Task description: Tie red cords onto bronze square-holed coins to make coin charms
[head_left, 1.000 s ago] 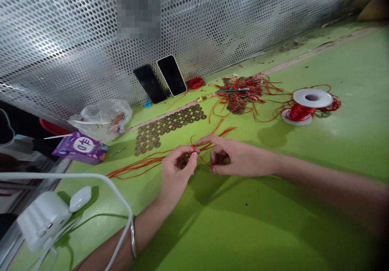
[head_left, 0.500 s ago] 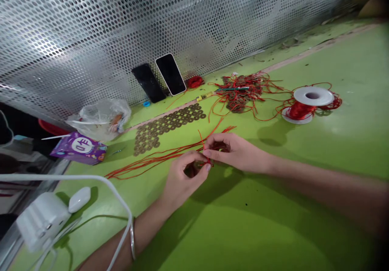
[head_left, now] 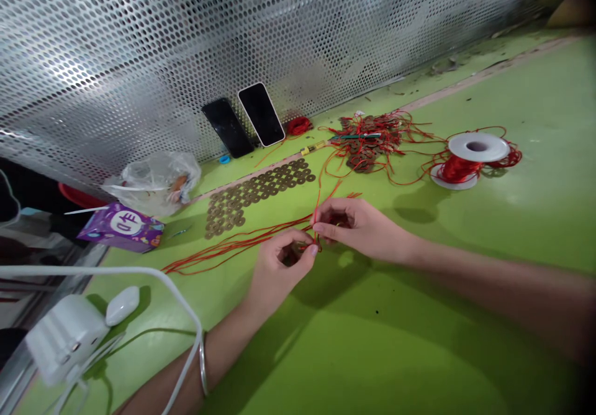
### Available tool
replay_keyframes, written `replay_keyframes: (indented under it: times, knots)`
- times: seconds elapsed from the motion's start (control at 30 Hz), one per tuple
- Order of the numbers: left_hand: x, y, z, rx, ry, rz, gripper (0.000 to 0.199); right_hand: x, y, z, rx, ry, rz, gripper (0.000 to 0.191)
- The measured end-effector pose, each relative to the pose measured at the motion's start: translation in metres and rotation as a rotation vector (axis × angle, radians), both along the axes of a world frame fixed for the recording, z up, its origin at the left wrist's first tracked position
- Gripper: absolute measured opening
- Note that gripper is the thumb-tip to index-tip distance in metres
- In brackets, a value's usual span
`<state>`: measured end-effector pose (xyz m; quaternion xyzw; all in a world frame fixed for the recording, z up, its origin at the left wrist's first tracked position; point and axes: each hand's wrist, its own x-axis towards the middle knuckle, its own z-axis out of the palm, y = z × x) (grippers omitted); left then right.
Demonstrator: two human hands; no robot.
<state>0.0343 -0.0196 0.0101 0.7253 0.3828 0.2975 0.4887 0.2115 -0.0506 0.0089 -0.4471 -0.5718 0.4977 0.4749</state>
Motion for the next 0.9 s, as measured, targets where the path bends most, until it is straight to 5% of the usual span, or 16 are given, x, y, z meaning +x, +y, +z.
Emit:
replay_keyframes:
  times: [0.2, 0.37, 0.9]
  knots:
    - [0.000, 0.005, -0.007, -0.074, -0.154, 0.194, 0.020, 0.001, 0.001, -0.002, -0.067, 0.035, -0.014, 0.024]
    - [0.001, 0.009, -0.010, -0.111, -0.187, 0.271, 0.022, -0.002, -0.001, -0.002, -0.085, 0.018, 0.146, 0.014]
    - [0.002, 0.010, -0.011, -0.162, -0.318, 0.244, 0.015, 0.002, 0.000, -0.001, -0.164, -0.109, 0.192, 0.015]
